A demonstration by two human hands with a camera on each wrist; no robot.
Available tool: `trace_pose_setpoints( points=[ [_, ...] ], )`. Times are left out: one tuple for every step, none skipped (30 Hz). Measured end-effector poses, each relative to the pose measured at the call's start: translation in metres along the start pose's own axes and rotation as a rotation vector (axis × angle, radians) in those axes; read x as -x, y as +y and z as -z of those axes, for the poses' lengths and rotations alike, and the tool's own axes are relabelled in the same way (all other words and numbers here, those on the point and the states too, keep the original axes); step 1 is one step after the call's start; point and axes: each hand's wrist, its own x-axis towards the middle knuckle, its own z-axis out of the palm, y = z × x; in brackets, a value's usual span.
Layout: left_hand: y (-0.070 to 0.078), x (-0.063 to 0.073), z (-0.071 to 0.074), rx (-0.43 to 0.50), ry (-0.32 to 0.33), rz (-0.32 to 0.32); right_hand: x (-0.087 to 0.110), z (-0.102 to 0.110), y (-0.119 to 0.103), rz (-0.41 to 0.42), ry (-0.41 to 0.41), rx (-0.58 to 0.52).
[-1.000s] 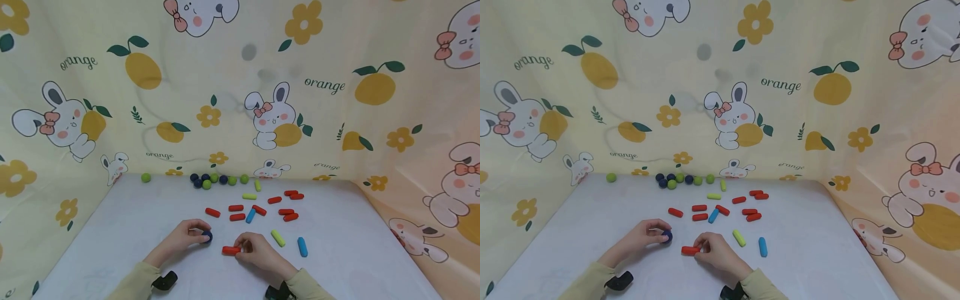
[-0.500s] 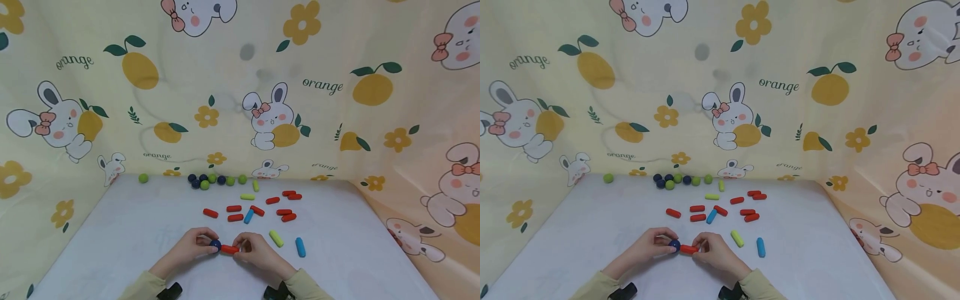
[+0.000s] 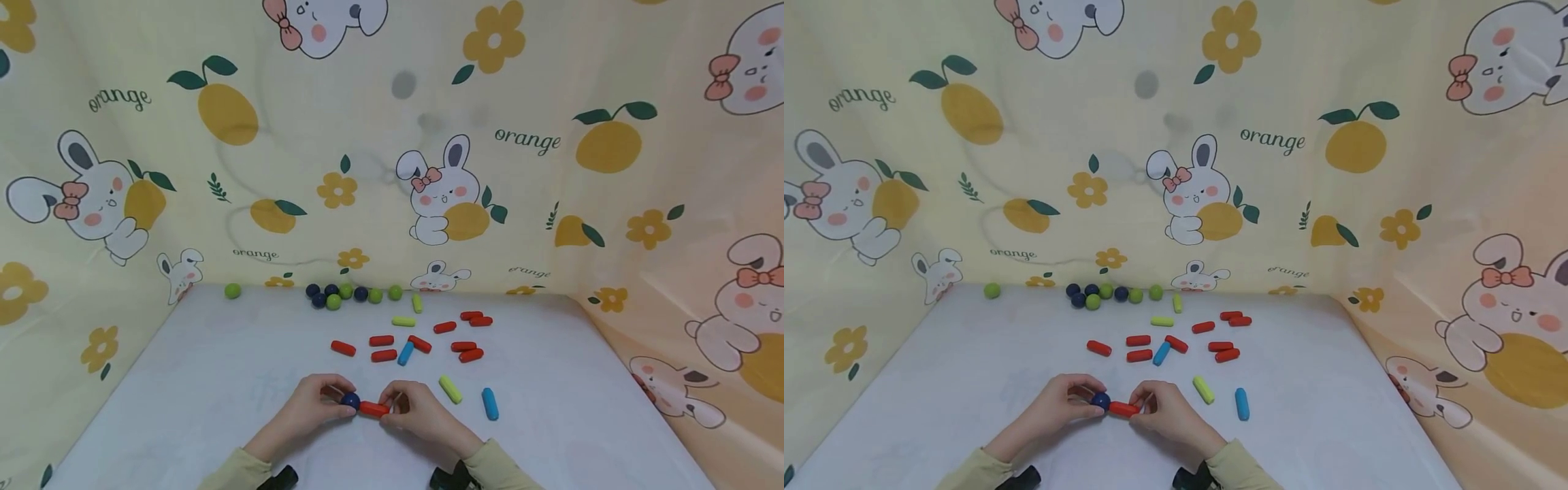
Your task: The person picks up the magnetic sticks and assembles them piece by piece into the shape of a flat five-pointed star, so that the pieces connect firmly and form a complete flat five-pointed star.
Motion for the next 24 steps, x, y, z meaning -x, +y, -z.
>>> trace_pose_setpoints(
  points=[
    [0.0,0.0,0.0,0.001,0.003,0.005,0.0,0.0,0.0,0.001,-0.001,-0.001],
    [0.0,0.0,0.0,0.002,0.006,0.004,0.0,0.0,0.0,0.003,-0.002,0.0],
    [-0.001,0.0,-0.001,0.001,0.01,0.005,0.0,0.0,0.0,0.007,-0.003,0.001],
    [0.0,0.0,-0.001,0.001,0.013,0.006,0.0,0.0,0.0,0.01,-0.004,0.001],
    [0.0,0.001,-0.001,0.0,0.016,0.007,0.0,0.0,0.0,0.014,-0.004,0.002],
    [0.0,0.001,-0.002,0.0,0.019,0.007,0.001,0.0,0.0,0.016,-0.004,0.004],
    [0.0,0.001,-0.002,0.0,0.023,0.006,0.0,0.0,-0.001,0.018,-0.003,0.007],
    [0.0,0.001,-0.002,0.0,0.026,0.005,0.0,0.0,0.0,0.021,-0.005,0.009],
    [0.001,0.002,-0.002,0.003,0.028,0.008,0.0,0.0,0.0,0.022,-0.008,0.009],
    [0.001,0.002,-0.002,0.008,0.028,0.009,0.0,0.0,0.0,0.022,-0.012,0.011],
    [0.001,0.002,-0.003,0.013,0.027,0.011,0.0,0.001,0.001,0.023,-0.02,0.011],
    [0.001,0.002,-0.003,0.019,0.027,0.014,0.001,0.003,0.002,0.022,-0.028,0.009],
    [0.001,0.003,-0.003,0.024,0.027,0.015,0.001,0.005,0.002,0.025,-0.034,0.011],
    [0.001,0.003,-0.003,0.03,0.025,0.016,0.002,0.008,0.003,0.027,-0.038,0.013],
    [0.001,0.003,-0.003,0.035,0.025,0.017,0.003,0.011,0.004,0.031,-0.035,0.02],
    [0.001,0.003,-0.003,0.036,0.024,0.016,0.004,0.016,0.005,0.034,-0.029,0.028],
    [0.0,0.003,-0.003,0.035,0.025,0.014,0.005,0.021,0.005,0.039,-0.017,0.035],
    [0.0,0.004,-0.003,0.031,0.027,0.012,0.006,0.026,0.006,0.051,0.004,0.049],
    [0.0,0.004,-0.003,0.028,0.029,0.009,0.007,0.032,0.007,0.058,0.029,0.064],
    [-0.001,0.004,-0.003,0.023,0.03,0.012,0.009,0.038,0.007,0.062,0.057,0.078],
    [0.0,0.004,-0.003,0.021,0.032,0.012,0.011,0.044,0.009,0.072,0.089,0.096],
    [0.0,0.004,-0.003,0.019,0.034,0.013,0.013,0.051,0.01,0.078,0.117,0.111],
    [0.0,0.004,-0.003,0.02,0.035,0.013,0.016,0.057,0.012,0.081,0.148,0.126],
    [0.001,0.004,-0.003,0.02,0.035,0.015,0.018,0.062,0.013,0.08,0.177,0.144]
  ],
)
